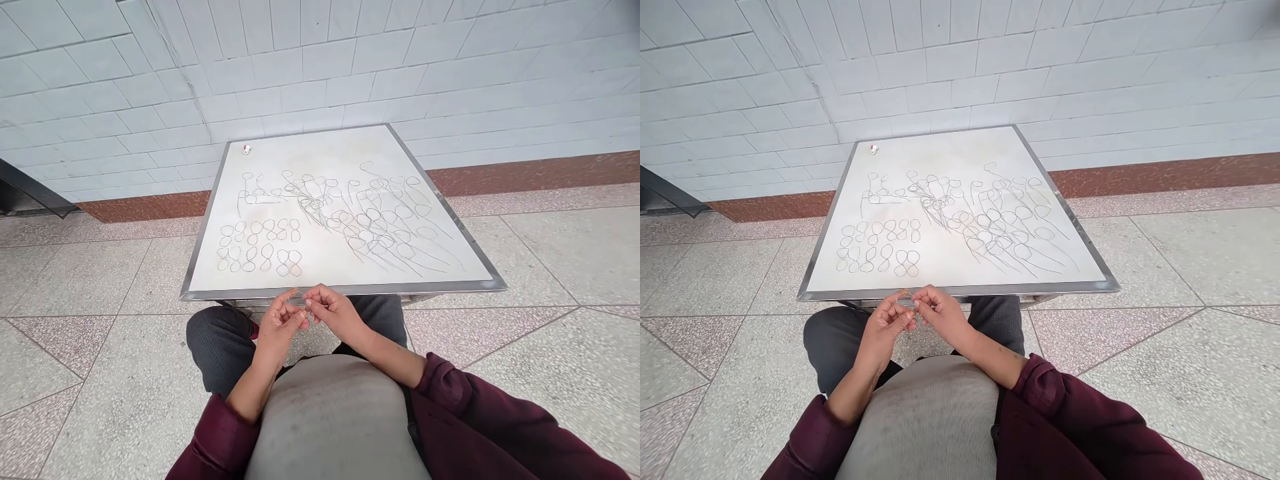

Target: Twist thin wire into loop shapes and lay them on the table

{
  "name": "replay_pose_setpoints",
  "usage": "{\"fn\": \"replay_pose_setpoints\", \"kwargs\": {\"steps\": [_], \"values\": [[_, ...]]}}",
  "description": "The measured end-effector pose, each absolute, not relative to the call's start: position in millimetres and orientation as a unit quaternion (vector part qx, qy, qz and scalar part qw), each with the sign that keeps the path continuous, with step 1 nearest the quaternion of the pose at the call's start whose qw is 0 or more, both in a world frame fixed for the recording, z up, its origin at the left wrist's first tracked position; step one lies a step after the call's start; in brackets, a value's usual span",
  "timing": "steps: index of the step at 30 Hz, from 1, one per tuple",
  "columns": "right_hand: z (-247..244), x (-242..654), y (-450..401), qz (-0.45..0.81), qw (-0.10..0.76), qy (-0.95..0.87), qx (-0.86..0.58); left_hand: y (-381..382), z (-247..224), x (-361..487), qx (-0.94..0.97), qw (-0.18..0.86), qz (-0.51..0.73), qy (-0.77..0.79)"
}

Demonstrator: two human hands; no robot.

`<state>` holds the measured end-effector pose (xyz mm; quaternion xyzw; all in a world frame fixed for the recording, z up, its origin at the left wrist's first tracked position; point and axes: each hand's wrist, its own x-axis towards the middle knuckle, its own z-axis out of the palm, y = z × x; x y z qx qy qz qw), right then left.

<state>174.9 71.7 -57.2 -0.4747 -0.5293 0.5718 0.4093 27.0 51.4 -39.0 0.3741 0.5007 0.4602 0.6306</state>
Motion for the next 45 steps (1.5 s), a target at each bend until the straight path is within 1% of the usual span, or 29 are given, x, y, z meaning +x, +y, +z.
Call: {"fn": "replay_pose_setpoints", "kwargs": {"steps": [9,24,34,45], "values": [[-60.4,175.3,74.5,0.571,0.423,-0.514,-0.481,51.0,-42.3,22.8,0.346,0.651,0.471,0.484],[-67.0,178.0,76.7,0.584,0.432,-0.499,-0.473,48.1,-45.6,18.4,0.398,0.635,0.427,0.506],[-69.3,177.2,74.7,0.604,0.430,-0.500,-0.446,47.4,-43.8,24.8,0.381,0.635,0.454,0.496],[-58.2,175.7,73.7,0.620,0.426,-0.486,-0.444,47.9,-45.8,21.0,0.381,0.592,0.461,0.541]]}}
